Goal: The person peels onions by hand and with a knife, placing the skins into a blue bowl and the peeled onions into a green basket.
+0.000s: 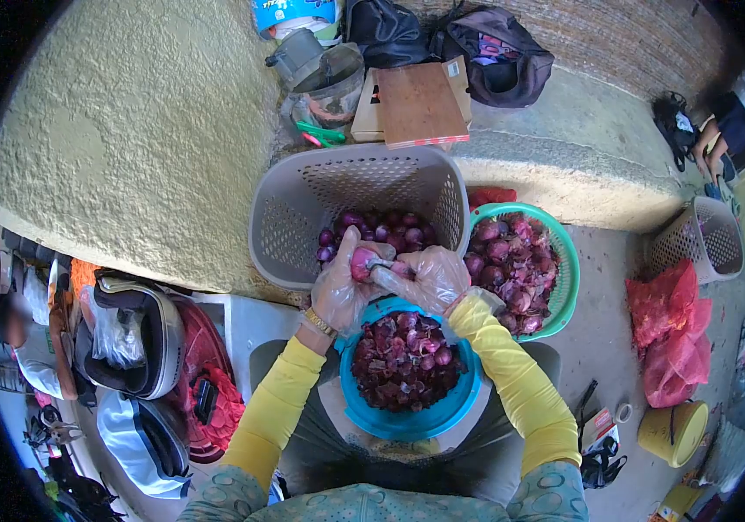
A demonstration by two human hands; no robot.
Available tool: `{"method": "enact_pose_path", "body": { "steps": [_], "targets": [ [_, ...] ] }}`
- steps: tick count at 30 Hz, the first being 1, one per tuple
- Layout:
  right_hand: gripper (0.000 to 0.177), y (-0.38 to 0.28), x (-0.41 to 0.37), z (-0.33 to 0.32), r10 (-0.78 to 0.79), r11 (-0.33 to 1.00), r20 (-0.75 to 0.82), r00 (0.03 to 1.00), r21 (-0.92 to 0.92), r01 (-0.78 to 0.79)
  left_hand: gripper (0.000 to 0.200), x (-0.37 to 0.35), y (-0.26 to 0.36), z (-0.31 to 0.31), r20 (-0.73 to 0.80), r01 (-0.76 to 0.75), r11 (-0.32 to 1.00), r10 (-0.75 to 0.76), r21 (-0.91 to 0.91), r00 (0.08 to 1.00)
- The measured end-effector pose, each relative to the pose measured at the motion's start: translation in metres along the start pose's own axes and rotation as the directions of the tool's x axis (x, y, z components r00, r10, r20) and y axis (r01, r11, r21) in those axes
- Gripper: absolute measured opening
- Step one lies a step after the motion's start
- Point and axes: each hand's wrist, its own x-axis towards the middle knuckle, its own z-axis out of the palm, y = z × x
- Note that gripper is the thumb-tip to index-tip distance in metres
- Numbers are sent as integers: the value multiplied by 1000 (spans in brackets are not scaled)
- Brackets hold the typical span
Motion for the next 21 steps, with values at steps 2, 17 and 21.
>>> {"method": "enact_pose_path", "body": {
  "steps": [2, 17, 21],
  "targets": [
    [46, 2, 1, -1, -24, 1000, -13, 1000, -18, 24, 59, -1, 0, 3, 1, 20, 999, -20, -26, 1000],
    [55, -11, 1, -8, -9, 991, -65, 998, -136, 0, 66, 4, -9, -4, -31, -97, 923, 117, 372, 993],
    [51, -10, 0, -6, -40, 988, -46, 998, -151, 33, 58, 1, -4, -2, -71, -67, 925, 101, 374, 992]
  ]
}}
